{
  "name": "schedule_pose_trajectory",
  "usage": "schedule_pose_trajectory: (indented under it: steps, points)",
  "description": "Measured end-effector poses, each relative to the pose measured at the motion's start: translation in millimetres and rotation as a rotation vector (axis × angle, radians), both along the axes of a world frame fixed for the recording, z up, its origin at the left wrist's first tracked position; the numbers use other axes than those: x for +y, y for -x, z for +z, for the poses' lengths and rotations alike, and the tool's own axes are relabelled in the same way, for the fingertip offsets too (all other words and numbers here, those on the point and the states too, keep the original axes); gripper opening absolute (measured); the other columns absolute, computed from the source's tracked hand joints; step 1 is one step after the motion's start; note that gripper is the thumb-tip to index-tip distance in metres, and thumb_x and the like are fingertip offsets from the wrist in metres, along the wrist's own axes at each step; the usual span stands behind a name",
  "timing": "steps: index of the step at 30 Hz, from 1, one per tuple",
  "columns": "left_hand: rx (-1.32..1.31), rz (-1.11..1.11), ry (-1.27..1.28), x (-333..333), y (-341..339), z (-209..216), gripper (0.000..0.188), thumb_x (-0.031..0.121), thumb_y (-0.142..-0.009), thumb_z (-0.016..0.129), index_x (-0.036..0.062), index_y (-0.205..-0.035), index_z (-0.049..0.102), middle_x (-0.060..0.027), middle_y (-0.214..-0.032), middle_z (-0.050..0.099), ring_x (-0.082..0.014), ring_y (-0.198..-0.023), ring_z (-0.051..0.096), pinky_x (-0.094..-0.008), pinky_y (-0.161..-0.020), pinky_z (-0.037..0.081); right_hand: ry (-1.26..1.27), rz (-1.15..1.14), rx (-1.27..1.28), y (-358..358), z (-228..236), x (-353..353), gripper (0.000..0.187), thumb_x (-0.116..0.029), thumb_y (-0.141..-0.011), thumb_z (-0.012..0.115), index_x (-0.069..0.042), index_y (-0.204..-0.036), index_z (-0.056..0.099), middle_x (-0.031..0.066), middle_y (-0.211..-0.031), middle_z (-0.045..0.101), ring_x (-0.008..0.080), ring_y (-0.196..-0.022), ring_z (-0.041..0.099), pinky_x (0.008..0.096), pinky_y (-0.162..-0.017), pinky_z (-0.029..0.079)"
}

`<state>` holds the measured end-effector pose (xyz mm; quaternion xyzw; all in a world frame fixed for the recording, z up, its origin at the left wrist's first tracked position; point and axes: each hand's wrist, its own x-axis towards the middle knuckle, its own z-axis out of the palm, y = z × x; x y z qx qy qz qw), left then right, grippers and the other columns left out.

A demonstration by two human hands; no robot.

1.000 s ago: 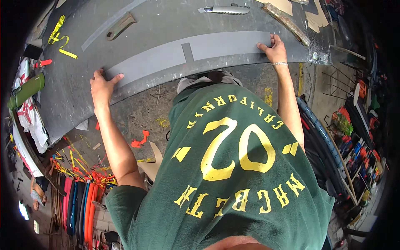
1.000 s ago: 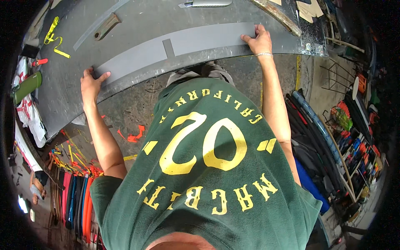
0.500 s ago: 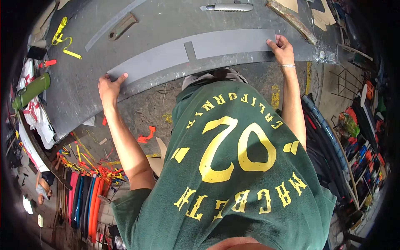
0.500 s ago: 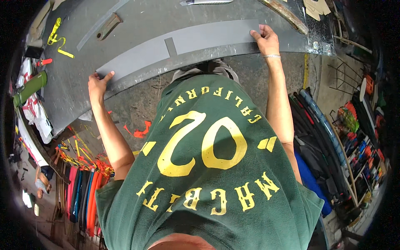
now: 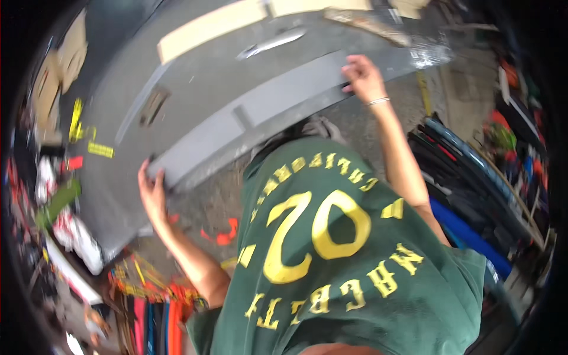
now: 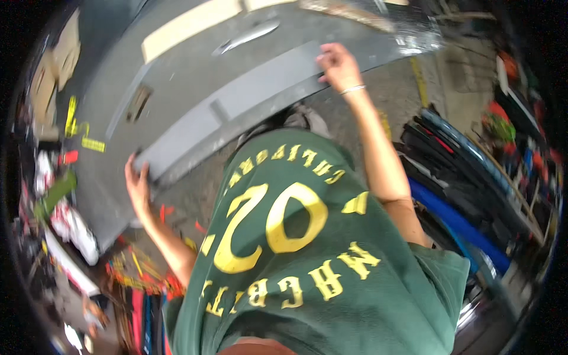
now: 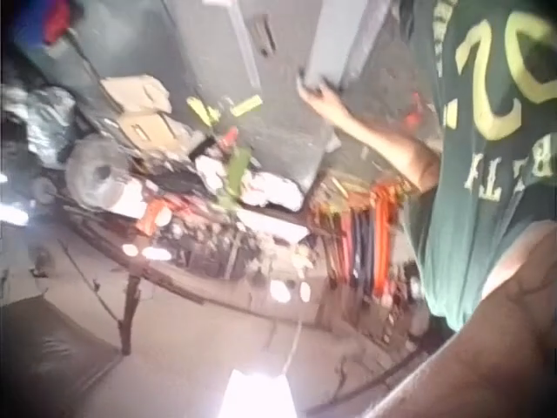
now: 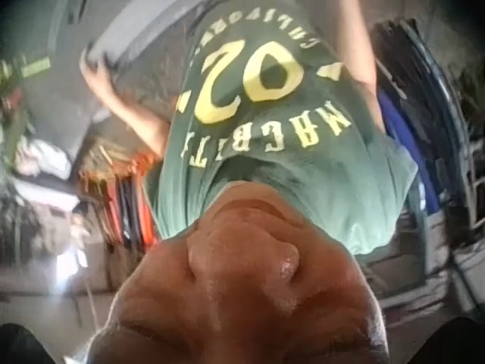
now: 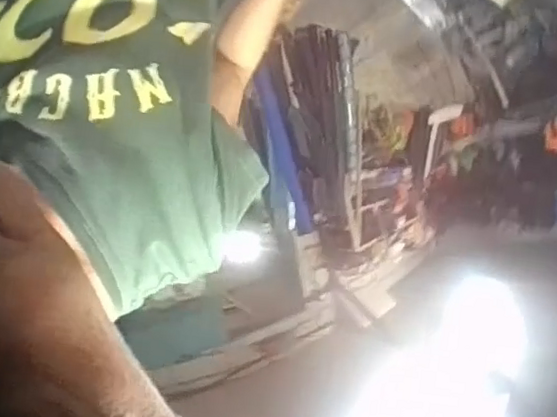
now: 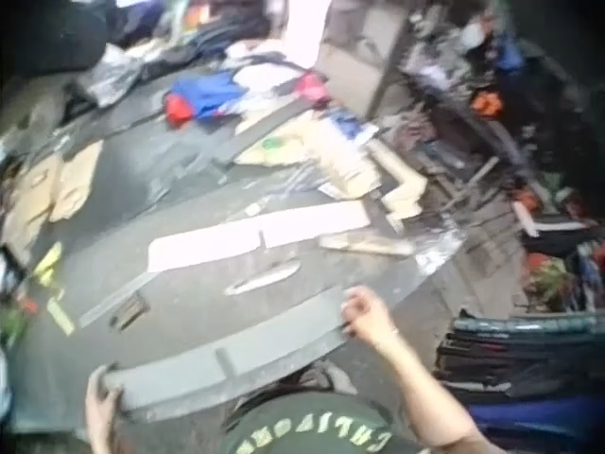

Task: Measuring and cutting strips of material using a metal ruler and a utility knife on a workbench.

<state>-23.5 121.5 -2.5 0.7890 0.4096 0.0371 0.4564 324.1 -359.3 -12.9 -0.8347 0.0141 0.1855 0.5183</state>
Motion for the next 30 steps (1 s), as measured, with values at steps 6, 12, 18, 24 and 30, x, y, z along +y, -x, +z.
schedule_pose_trajectory:
  steps: [6,12,18,24,30]
  points:
    - [-0.006,-0.017,0.195,0,1,56,0.029,0.008,-0.09,0.068,0.0082,-0.118,0.06,0.0051,-0.092,0.046,-0.0088,-0.079,0.038,-0.0236,-0.072,0.034,-0.027,-0.035,-0.018,4,41,9,0.032,-0.008,-0.099,0.066,-0.004,-0.129,0.058,0.0066,-0.112,0.065,0.0097,-0.078,0.061,0.027,-0.052,0.058]
    - [-0.101,-0.228,0.353,-16,-47,70,0.032,-0.005,-0.086,0.068,0.008,-0.114,0.058,0.0031,-0.099,0.053,-0.0097,-0.092,0.05,-0.0238,-0.084,0.039,0.003,-0.163,-0.262,-34,62,-15,0.029,-0.012,-0.097,0.066,-0.007,-0.126,0.063,0.0079,-0.098,0.073,0.0103,-0.06,0.063,0.0282,-0.054,0.054]
    - [-0.125,-0.434,0.425,-116,-141,92,0.031,-0.005,-0.089,0.066,0.0091,-0.116,0.061,0.0044,-0.104,0.056,-0.0088,-0.09,0.049,-0.0231,-0.079,0.04,0.246,-0.119,-0.62,-169,82,-108,0.026,-0.012,-0.1,0.062,-0.009,-0.126,0.065,0.0009,-0.097,0.07,0.0078,-0.069,0.061,0.0257,-0.053,0.053]
    - [-0.003,-0.591,0.434,-248,-255,106,0.017,0.006,-0.097,0.065,0.0053,-0.112,0.074,0.0022,-0.103,0.07,-0.0059,-0.087,0.059,-0.0216,-0.068,0.043,0.367,-0.054,-0.627,-325,131,-157,0.026,-0.018,-0.098,0.062,-0.016,-0.123,0.071,0.001,-0.088,0.072,0.0108,-0.062,0.063,0.0289,-0.055,0.055]
    - [-0.088,-0.455,0.658,-390,-356,84,0.02,0.009,-0.1,0.063,0.0035,-0.118,0.072,-0.0024,-0.11,0.07,-0.011,-0.095,0.068,-0.0267,-0.073,0.054,0.418,0.073,-0.569,-464,140,-163,0.026,-0.013,-0.096,0.056,-0.012,-0.115,0.074,0.0159,-0.098,0.075,0.0299,-0.082,0.072,0.0408,-0.074,0.058]
